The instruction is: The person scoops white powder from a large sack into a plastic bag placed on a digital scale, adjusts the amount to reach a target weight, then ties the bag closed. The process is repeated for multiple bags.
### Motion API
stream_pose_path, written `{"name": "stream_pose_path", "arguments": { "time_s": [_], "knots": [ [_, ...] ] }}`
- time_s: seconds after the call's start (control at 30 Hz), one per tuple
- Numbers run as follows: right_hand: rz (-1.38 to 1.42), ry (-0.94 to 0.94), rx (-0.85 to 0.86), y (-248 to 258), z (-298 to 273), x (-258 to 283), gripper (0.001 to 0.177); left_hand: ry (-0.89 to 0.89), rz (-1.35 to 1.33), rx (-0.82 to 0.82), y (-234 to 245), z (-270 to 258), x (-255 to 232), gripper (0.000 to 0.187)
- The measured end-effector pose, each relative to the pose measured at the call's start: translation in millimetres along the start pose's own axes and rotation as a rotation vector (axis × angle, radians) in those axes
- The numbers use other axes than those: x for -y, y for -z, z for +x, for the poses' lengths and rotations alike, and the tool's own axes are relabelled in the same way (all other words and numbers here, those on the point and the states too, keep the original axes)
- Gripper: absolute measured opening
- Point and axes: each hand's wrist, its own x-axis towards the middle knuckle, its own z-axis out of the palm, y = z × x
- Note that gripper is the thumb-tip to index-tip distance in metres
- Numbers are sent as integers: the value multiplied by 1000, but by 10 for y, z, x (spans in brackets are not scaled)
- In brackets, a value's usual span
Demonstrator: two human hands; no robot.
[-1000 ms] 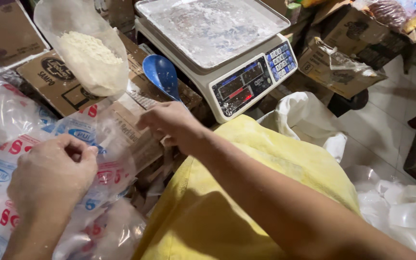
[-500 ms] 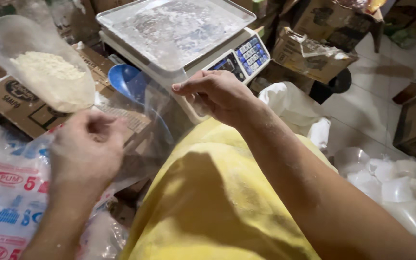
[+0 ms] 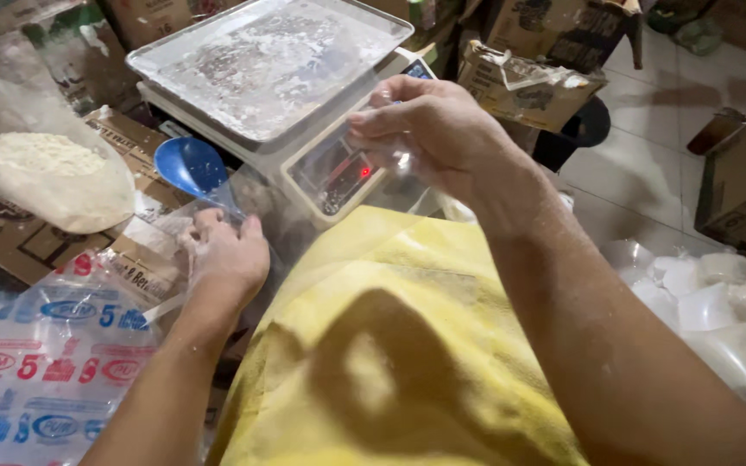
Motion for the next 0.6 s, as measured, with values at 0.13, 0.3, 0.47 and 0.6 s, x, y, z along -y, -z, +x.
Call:
{"name": "stream_pose_path", "arguments": {
  "time_s": [0.13, 0.3, 0.47, 0.6],
  "knots": [
    [-214, -48, -204, 287, -76, -9, 14, -28, 274, -6, -147, 124, 293, 54],
    [-297, -96, -366, 619, -137, -107, 14, -59, 404, -120, -84, 225, 436, 69],
    [-264, -118, -426, 817, -158, -173, 14, -87, 459, -186, -7, 247, 542, 66],
    [-252, -135, -441, 878, -176, -254, 12, -168, 347, -232, -31, 218, 588, 51]
  ]
}}
